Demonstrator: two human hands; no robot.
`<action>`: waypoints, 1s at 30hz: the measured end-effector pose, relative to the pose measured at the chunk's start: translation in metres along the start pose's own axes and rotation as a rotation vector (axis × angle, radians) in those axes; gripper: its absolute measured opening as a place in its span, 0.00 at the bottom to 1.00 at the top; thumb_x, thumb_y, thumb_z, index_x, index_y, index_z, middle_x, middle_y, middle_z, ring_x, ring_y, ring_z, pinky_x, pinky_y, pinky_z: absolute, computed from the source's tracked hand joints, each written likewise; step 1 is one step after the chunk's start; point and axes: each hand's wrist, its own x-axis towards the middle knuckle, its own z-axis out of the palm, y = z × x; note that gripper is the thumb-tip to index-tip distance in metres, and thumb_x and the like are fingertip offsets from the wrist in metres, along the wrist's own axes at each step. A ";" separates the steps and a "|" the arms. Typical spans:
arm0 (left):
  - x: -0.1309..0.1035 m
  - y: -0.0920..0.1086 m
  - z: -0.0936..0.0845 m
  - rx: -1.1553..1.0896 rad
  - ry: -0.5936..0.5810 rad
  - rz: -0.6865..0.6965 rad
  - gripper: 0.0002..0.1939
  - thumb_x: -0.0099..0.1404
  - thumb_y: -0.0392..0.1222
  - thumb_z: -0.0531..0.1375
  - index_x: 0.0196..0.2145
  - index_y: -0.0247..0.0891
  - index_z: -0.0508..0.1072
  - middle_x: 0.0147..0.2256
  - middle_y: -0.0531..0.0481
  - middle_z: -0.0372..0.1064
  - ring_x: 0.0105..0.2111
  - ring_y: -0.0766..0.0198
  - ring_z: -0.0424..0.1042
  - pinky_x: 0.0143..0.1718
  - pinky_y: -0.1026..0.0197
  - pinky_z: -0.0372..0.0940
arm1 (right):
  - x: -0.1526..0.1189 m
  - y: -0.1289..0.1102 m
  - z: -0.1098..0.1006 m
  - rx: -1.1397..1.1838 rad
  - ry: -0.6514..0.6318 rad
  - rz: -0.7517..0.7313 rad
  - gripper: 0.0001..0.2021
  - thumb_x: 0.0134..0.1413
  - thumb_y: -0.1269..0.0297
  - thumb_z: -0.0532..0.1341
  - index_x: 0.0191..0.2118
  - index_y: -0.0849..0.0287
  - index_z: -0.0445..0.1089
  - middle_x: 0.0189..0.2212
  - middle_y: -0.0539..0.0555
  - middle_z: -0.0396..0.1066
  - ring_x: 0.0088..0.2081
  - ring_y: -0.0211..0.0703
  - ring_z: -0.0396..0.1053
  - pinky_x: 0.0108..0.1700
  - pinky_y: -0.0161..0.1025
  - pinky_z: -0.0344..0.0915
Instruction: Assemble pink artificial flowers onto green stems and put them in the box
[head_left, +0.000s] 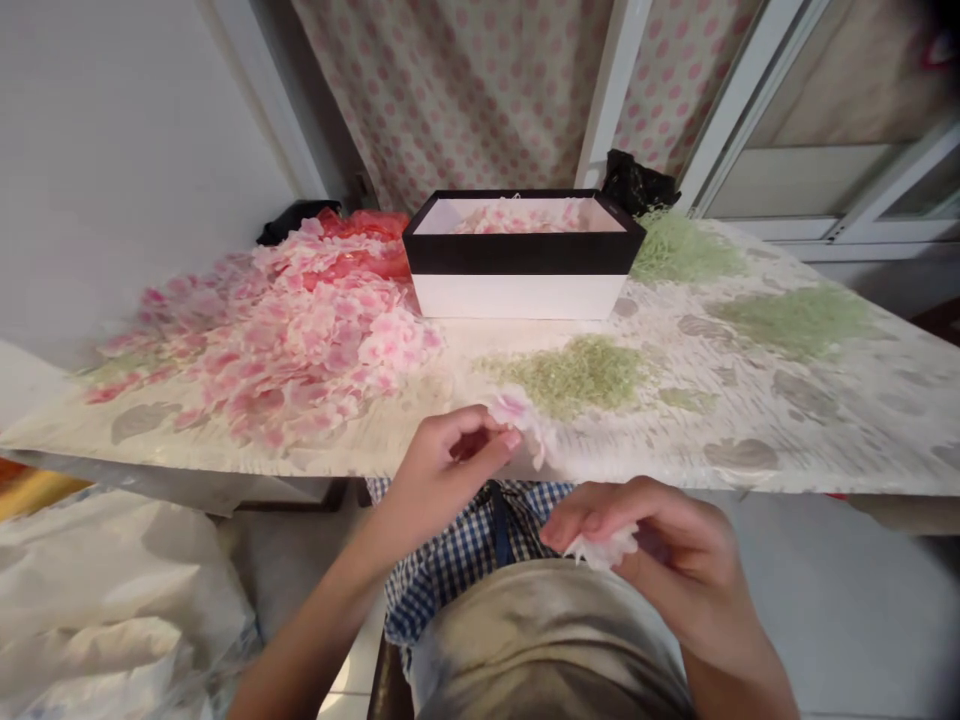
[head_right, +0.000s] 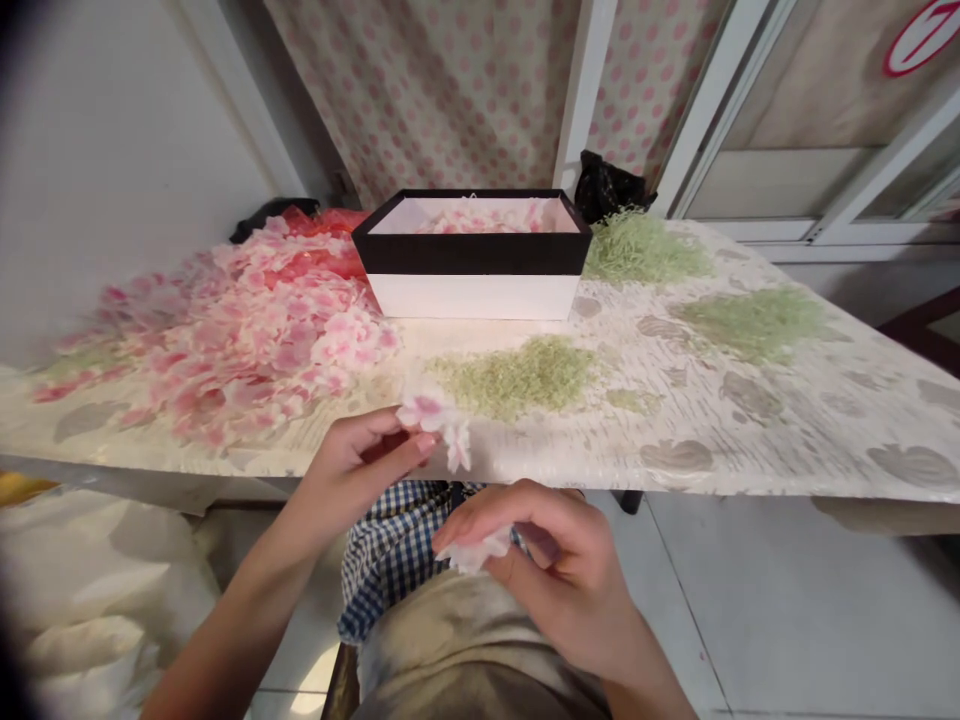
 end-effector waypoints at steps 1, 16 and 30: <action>-0.001 0.002 0.003 0.054 -0.014 0.033 0.11 0.65 0.40 0.59 0.26 0.35 0.71 0.22 0.56 0.61 0.21 0.72 0.57 0.22 0.67 0.53 | -0.001 -0.002 0.002 0.017 0.001 -0.017 0.12 0.62 0.75 0.59 0.43 0.51 0.74 0.36 0.52 0.78 0.40 0.44 0.77 0.43 0.44 0.75; -0.016 0.020 0.008 0.118 -0.283 0.181 0.10 0.66 0.31 0.58 0.26 0.36 0.72 0.24 0.55 0.61 0.24 0.71 0.60 0.24 0.66 0.54 | 0.006 -0.012 -0.014 -0.344 -0.145 -0.084 0.17 0.53 0.85 0.60 0.37 0.53 0.76 0.36 0.50 0.72 0.38 0.37 0.73 0.39 0.35 0.71; -0.019 0.025 0.007 0.149 -0.487 0.285 0.09 0.63 0.27 0.57 0.27 0.34 0.72 0.27 0.53 0.67 0.27 0.70 0.65 0.29 0.67 0.60 | 0.007 0.000 -0.022 -0.096 -0.223 0.019 0.09 0.53 0.80 0.64 0.34 0.58 0.76 0.38 0.51 0.69 0.37 0.34 0.70 0.36 0.31 0.65</action>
